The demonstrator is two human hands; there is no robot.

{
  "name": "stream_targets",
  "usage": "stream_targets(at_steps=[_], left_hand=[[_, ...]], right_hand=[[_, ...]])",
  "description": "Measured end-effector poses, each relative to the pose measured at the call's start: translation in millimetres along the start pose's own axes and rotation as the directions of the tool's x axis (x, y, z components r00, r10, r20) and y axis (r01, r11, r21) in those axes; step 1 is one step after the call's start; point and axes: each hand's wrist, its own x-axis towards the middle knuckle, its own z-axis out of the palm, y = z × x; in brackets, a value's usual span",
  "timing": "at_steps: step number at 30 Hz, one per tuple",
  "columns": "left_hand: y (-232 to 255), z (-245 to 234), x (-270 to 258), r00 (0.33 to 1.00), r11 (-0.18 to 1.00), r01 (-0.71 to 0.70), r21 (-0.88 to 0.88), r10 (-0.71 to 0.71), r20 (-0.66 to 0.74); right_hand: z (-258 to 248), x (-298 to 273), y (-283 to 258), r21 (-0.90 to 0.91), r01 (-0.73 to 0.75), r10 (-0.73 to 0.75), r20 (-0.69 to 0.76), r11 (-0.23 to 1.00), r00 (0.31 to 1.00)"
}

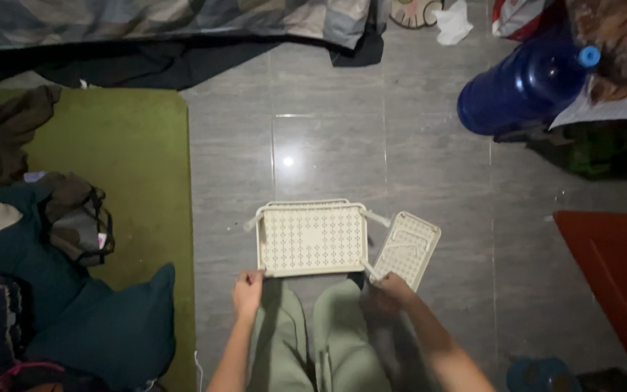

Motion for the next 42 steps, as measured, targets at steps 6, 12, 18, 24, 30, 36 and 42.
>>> stream_targets(at_steps=[6,12,18,24,30,36,42], left_hand=[[-10,17,17,0.949,0.95,0.312,-0.013,-0.313,-0.035],[-11,14,-2,0.74,0.802,0.578,-0.15,-0.437,0.511],[25,-5,-7,0.707,0.793,0.598,-0.116,-0.453,0.544],[30,5,13,0.735,0.872,0.48,0.1,-0.461,0.498],[8,25,55,0.591,0.816,0.569,0.106,-0.495,0.637],[-3,13,96,0.549,0.564,0.767,-0.304,-0.333,0.767],[21,-16,79,0.771,0.308,0.631,-0.712,-0.146,0.62]], right_hand=[[21,18,2,-0.247,-0.01,-0.018,-0.112,0.969,0.994],[21,8,-11,-0.563,0.059,-0.204,-0.198,0.825,0.959],[29,0,-21,-0.911,0.207,-0.5,0.001,0.356,0.866],[32,21,-10,-0.7,0.09,-0.344,-0.231,0.708,0.91],[2,60,2,-0.468,-0.059,-0.06,-0.235,0.882,0.97],[-6,90,-27,0.183,-0.326,0.325,0.036,0.927,0.945],[-12,98,-8,0.409,-0.434,0.384,0.201,0.803,0.901]])
